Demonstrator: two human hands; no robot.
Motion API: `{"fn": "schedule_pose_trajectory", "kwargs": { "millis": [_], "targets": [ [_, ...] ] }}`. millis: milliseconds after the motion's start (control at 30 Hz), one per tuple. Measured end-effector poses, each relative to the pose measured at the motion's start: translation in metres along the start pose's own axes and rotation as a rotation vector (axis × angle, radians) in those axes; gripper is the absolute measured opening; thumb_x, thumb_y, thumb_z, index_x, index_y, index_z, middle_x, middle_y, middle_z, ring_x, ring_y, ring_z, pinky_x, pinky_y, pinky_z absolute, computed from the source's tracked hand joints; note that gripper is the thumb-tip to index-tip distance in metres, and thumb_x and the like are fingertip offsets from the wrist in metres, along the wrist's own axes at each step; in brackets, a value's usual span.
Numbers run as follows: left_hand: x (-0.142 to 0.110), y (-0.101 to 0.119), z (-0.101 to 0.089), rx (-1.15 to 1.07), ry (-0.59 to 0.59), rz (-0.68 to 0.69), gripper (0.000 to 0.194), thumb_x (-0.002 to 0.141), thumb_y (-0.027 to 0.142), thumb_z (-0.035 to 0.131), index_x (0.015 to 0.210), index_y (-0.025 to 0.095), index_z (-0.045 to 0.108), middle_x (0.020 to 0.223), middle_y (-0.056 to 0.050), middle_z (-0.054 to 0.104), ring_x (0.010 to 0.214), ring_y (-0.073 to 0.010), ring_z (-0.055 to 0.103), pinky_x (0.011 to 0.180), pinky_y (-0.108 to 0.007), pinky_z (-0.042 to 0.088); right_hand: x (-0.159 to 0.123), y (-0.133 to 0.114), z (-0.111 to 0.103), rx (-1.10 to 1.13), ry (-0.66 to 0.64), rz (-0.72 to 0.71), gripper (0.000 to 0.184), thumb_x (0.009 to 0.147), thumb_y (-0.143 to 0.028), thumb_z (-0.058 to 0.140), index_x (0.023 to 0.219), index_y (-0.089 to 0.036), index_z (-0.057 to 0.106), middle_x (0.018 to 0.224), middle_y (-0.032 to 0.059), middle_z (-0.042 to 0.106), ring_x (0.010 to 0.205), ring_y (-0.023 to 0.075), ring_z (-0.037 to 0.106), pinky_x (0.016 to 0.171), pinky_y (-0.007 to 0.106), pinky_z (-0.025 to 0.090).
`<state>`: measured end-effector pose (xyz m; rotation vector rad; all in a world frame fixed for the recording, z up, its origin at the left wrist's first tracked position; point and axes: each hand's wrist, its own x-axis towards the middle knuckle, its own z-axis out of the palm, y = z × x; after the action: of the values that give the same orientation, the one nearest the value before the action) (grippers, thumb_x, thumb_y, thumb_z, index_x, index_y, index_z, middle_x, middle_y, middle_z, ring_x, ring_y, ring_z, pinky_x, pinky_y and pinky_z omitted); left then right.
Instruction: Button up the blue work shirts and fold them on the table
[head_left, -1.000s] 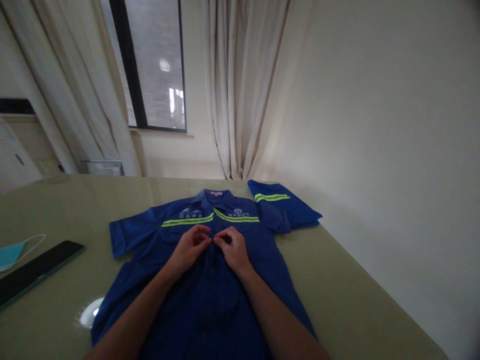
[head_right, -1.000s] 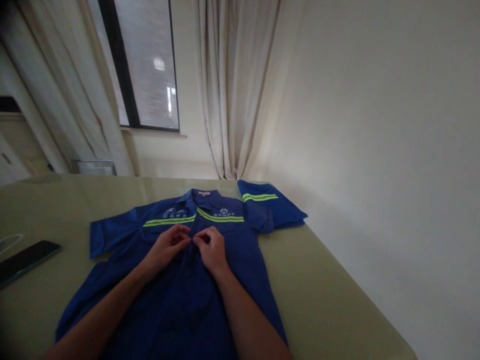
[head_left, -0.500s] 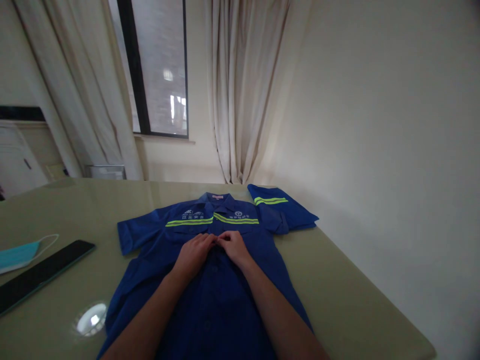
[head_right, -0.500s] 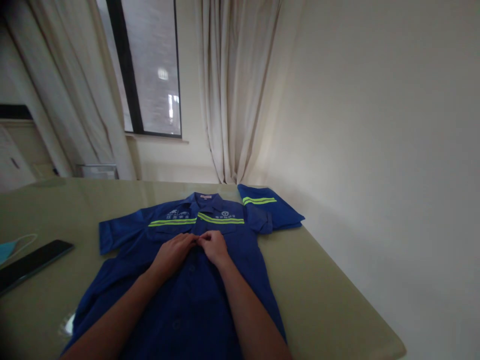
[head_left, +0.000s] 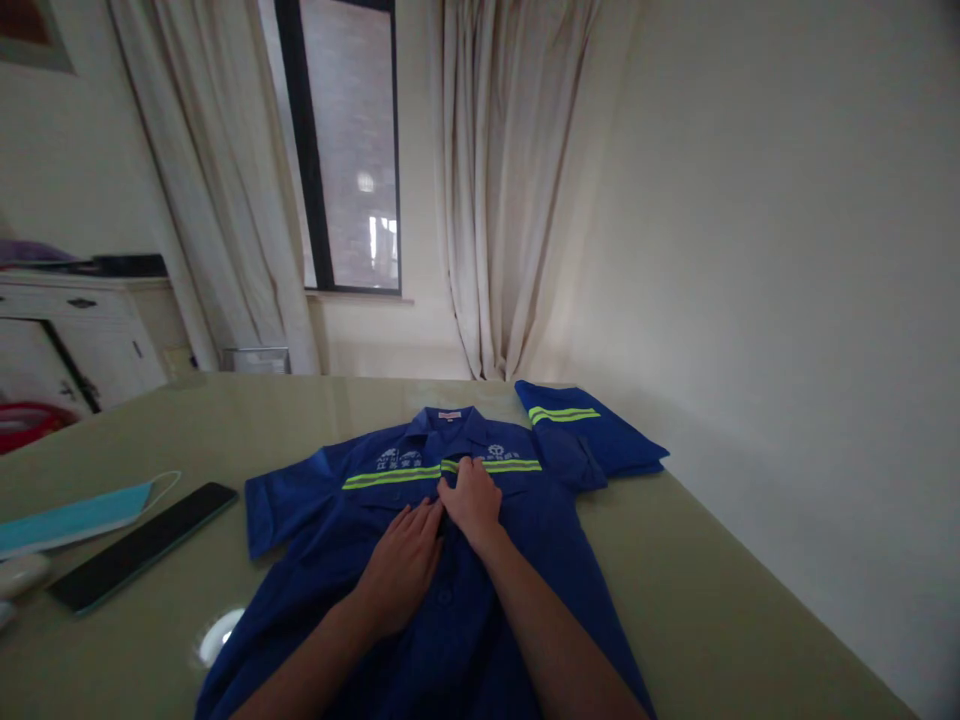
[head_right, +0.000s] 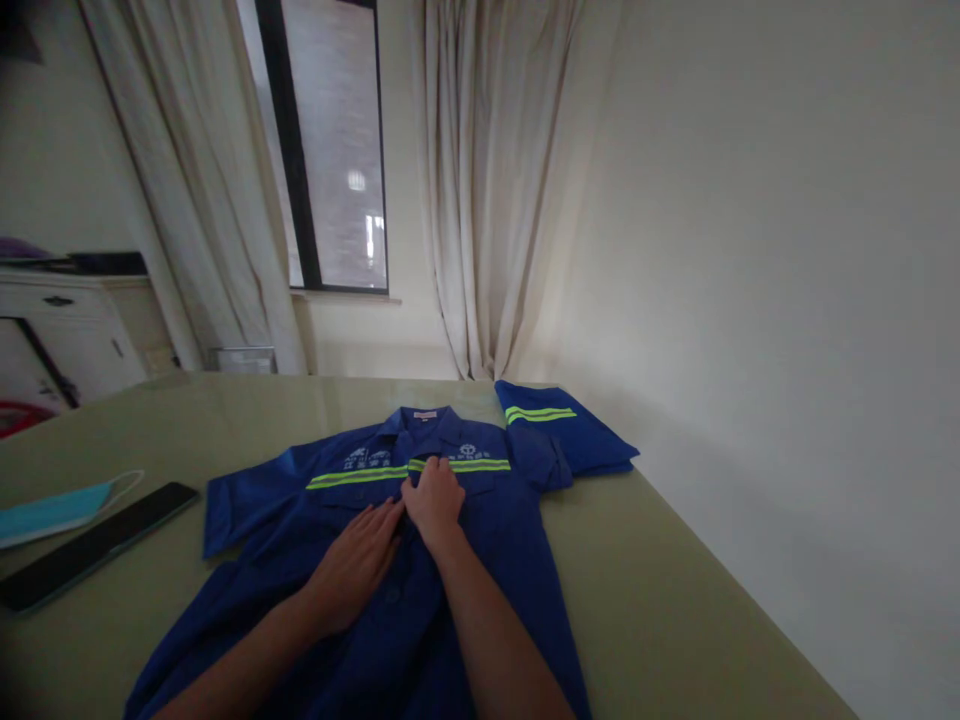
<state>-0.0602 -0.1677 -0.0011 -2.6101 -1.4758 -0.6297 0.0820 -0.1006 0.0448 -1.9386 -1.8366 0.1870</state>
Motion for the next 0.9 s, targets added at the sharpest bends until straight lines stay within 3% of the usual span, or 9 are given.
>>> {"fn": "schedule_pose_trajectory", "kwargs": {
  "millis": [67,133,233,300,467,600,733,900],
  "targets": [
    [0.007,-0.001,-0.009,-0.001,0.007,-0.031,0.048,0.102,0.028,0.036,0.149,0.018,0.045,0.146,-0.012,0.059,0.133,-0.0254,0.056,0.113,-0.044,0.042,0.002,0.006,0.005,0.011,0.009,0.007,0.018,0.091,-0.028,0.054,0.102,-0.022,0.067,0.11,0.009,0.07,0.098,0.0251,0.07,0.078,0.033,0.05],
    [0.026,-0.005,-0.017,0.026,-0.024,-0.131,0.045,0.103,0.031,0.035,0.144,0.02,0.051,0.141,-0.012,0.063,0.126,-0.0273,0.06,0.104,-0.045,0.048,0.004,0.01,0.007,0.043,0.004,0.033,0.017,0.092,-0.023,0.051,0.097,-0.024,0.068,0.104,0.0064,0.072,0.094,0.0235,0.071,0.076,0.032,0.048],
    [0.065,-0.015,-0.022,0.06,-0.109,-0.352,0.038,0.102,0.026,0.035,0.119,0.022,0.068,0.12,-0.011,0.07,0.108,-0.027,0.067,0.089,-0.041,0.052,0.003,0.013,0.008,0.113,0.001,0.044,0.016,0.094,-0.028,0.051,0.097,-0.024,0.066,0.101,0.0056,0.072,0.093,0.0228,0.069,0.076,0.032,0.047],
    [0.086,-0.022,-0.017,0.054,-0.13,-0.407,0.035,0.1,0.021,0.037,0.112,0.022,0.07,0.112,-0.011,0.07,0.102,-0.0257,0.068,0.086,-0.038,0.051,0.002,0.012,0.008,0.146,0.024,-0.01,0.017,0.092,-0.036,0.057,0.101,-0.023,0.064,0.104,0.0065,0.07,0.099,0.024,0.067,0.077,0.032,0.047],
    [0.096,-0.04,0.003,-0.042,-0.09,-0.25,0.035,0.096,0.018,0.045,0.116,0.028,0.071,0.124,-0.007,0.067,0.115,-0.0293,0.058,0.091,-0.042,0.046,-0.002,0.01,0.013,0.127,0.054,-0.104,0.031,0.083,-0.04,0.066,0.108,-0.022,0.061,0.112,0.0091,0.066,0.111,0.0276,0.06,0.084,0.036,0.049],
    [0.093,-0.056,0.014,-0.196,-0.029,-0.199,0.025,0.095,0.023,0.05,0.11,0.025,0.071,0.115,-0.007,0.07,0.106,-0.0278,0.06,0.09,-0.04,0.046,-0.003,0.007,0.014,0.089,0.055,-0.098,0.033,0.082,-0.04,0.065,0.108,-0.02,0.06,0.113,0.0112,0.065,0.112,0.0293,0.058,0.087,0.039,0.05],
    [0.094,-0.06,0.016,-0.323,0.026,-0.196,0.015,0.09,0.019,0.055,0.097,0.023,0.068,0.099,-0.005,0.071,0.096,-0.0253,0.063,0.087,-0.037,0.047,-0.001,0.006,0.013,0.094,0.053,-0.094,0.03,0.082,-0.035,0.064,0.107,-0.019,0.061,0.11,0.0116,0.065,0.11,0.0292,0.059,0.084,0.038,0.05],
    [0.094,-0.053,0.011,-0.502,0.113,-0.148,0.013,0.09,0.019,0.054,0.093,0.023,0.065,0.095,-0.004,0.071,0.091,-0.0215,0.066,0.084,-0.032,0.048,0.003,0.012,0.015,0.217,0.081,-0.141,0.017,0.083,-0.028,0.063,0.099,-0.022,0.065,0.101,0.0064,0.068,0.1,0.024,0.062,0.081,0.032,0.048]
  ]
}}
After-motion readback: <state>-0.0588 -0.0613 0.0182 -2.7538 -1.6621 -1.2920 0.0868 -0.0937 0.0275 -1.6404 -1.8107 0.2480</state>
